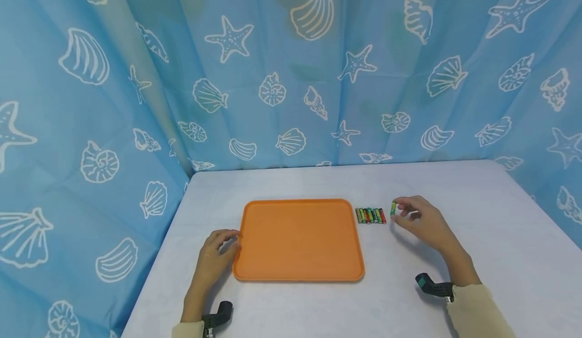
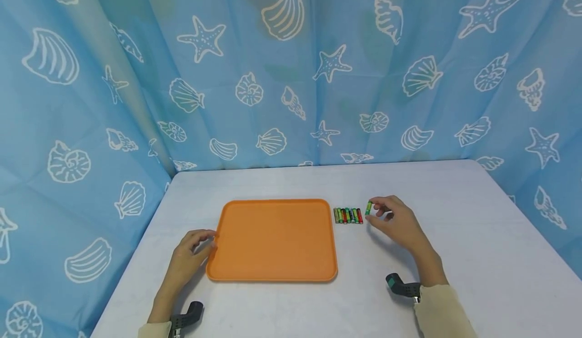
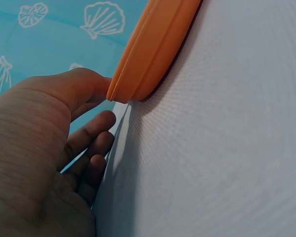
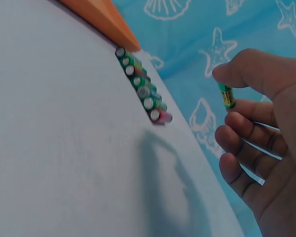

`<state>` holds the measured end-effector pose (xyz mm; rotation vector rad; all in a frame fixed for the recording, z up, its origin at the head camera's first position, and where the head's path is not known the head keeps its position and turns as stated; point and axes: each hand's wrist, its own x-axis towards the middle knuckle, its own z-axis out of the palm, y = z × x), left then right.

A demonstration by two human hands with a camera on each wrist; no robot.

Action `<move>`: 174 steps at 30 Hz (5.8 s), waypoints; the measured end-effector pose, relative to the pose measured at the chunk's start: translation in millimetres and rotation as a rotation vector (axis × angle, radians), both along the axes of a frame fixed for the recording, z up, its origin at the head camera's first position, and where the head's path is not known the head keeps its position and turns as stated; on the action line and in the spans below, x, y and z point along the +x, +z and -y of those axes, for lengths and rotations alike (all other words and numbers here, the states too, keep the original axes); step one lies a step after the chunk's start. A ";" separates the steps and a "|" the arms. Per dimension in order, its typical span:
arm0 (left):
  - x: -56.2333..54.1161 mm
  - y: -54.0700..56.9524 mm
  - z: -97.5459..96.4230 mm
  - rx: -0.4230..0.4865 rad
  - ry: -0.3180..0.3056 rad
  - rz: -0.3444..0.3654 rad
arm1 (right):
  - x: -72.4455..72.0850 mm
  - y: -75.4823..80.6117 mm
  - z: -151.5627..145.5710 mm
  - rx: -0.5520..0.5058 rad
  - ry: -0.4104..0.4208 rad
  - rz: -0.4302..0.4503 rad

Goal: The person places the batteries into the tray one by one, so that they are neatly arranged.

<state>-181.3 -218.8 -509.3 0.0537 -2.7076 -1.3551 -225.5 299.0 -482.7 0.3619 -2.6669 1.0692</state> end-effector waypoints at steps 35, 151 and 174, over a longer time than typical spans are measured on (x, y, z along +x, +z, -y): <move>-1.2 0.7 2.2 -0.004 -0.015 0.007 | 17.0 33.3 65.5 -0.030 0.081 -0.153; -2.1 2.1 1.8 -0.014 -0.014 0.026 | 23.8 52.5 227.1 -0.287 0.326 -0.093; -4.3 1.2 1.7 -0.021 0.006 0.020 | 14.3 21.4 284.6 -0.187 0.371 0.039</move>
